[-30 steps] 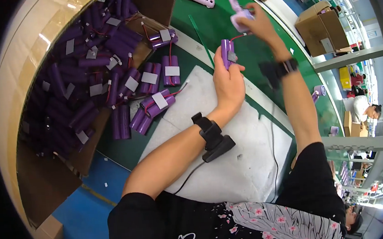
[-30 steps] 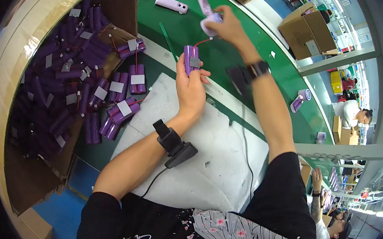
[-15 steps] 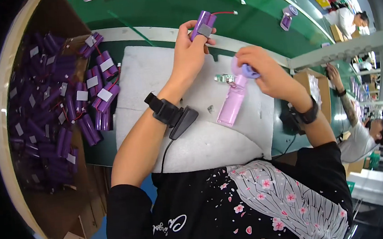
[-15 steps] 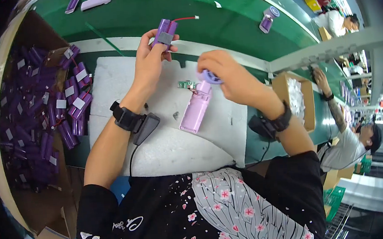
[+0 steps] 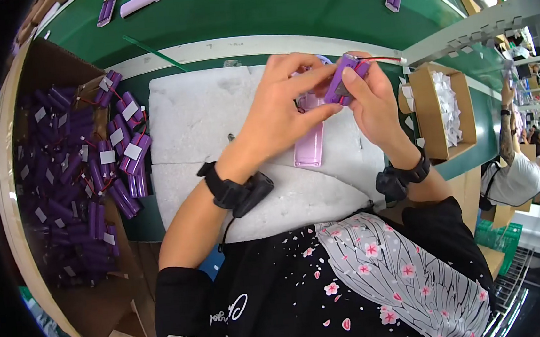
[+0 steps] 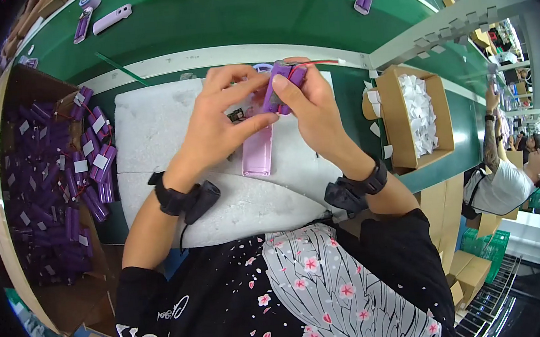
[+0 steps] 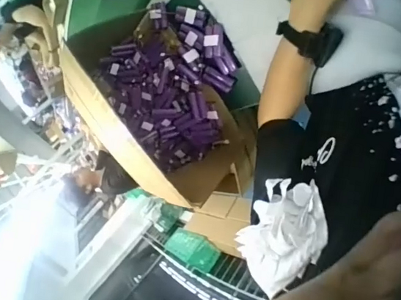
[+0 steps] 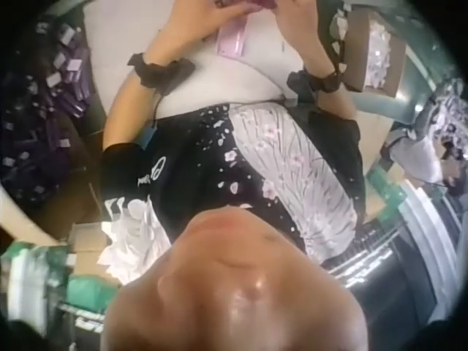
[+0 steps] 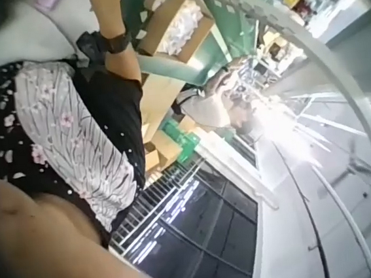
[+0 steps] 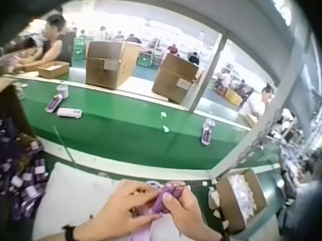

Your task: The recorder is seen assembling small portable handheld fans at a factory workstation.

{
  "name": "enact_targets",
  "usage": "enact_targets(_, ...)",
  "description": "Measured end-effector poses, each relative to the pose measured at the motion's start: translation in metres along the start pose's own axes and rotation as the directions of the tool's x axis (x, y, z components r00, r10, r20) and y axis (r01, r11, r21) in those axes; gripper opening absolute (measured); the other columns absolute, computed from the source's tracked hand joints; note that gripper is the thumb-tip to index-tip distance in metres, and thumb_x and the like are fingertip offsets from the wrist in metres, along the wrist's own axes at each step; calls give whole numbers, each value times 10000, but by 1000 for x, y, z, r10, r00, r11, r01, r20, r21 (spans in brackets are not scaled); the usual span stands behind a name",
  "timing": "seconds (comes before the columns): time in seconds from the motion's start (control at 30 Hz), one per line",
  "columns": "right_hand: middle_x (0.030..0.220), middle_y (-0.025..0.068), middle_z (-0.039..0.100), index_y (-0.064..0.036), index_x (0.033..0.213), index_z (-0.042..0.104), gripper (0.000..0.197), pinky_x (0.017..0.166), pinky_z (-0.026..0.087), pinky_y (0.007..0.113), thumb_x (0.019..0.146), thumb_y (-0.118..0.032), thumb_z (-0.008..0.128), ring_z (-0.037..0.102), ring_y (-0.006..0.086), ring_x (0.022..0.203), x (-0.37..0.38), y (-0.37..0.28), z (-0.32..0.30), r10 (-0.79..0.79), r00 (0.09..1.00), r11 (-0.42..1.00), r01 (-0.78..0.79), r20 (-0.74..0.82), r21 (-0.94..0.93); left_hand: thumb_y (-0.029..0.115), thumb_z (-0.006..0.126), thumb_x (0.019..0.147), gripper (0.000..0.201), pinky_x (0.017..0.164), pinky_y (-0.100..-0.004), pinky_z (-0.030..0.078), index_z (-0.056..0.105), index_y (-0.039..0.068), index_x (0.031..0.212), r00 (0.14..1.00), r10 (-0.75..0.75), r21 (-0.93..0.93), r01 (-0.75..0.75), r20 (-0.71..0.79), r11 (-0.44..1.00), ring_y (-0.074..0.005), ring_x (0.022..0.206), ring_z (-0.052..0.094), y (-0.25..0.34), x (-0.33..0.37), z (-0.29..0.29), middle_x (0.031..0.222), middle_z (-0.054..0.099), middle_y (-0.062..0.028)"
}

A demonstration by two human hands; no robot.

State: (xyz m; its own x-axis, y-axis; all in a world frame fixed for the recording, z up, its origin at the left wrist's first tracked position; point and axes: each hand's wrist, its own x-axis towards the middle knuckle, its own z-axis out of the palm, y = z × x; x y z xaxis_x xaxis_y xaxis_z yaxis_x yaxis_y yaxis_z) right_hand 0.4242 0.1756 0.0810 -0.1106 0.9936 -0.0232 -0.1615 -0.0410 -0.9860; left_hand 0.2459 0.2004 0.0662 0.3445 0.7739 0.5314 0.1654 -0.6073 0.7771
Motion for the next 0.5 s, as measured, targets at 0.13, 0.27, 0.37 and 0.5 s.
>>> enact_targets(0.13, 892, 73, 607, -17, 1135, 467, 256, 699, 487, 288, 921, -119, 566, 606, 165, 812, -3, 10, -13, 72, 997, 995, -73, -17, -65, 91, 780, 690, 363, 752, -293, 456, 647, 60, 1026, 976, -123, 111, 104, 178, 988, -165, 818, 575, -7, 0, -26, 946, 618, -72)
enact_targets(0.27, 760, 54, 581, -35, 977, 517, 262, 606, 443, 271, 828, -145, 702, 570, 131, 694, -18, 26, -1, -54, 998, 831, 63, 32, -553, 67, 785, 684, 302, 679, -264, 442, 633, 43, 944, 781, -421, 105, 423, 462, 900, -136, 767, 558, -7, 1, -27, 871, 618, -58)
enact_targets(0.37, 724, 58, 566, -39, 883, 534, 290, 574, 429, 276, 758, -147, 772, 551, 131, 658, -15, 31, 0, -153, 986, 666, 149, 61, -731, 38, 774, 687, 260, 650, -255, 436, 632, 33, 904, 670, -523, 123, 549, 526, 827, -124, 743, 550, -5, 3, -22, 852, 615, -54)
enact_targets(0.5, 729, 76, 575, -38, 798, 542, 304, 568, 436, 292, 688, -122, 813, 551, 167, 652, -10, 32, 0, -249, 968, 661, 175, 6, -730, -10, 746, 693, 200, 643, -250, 438, 642, 16, 862, 702, -538, 102, 562, 466, 821, -116, 731, 546, -7, 1, -20, 850, 616, -52)
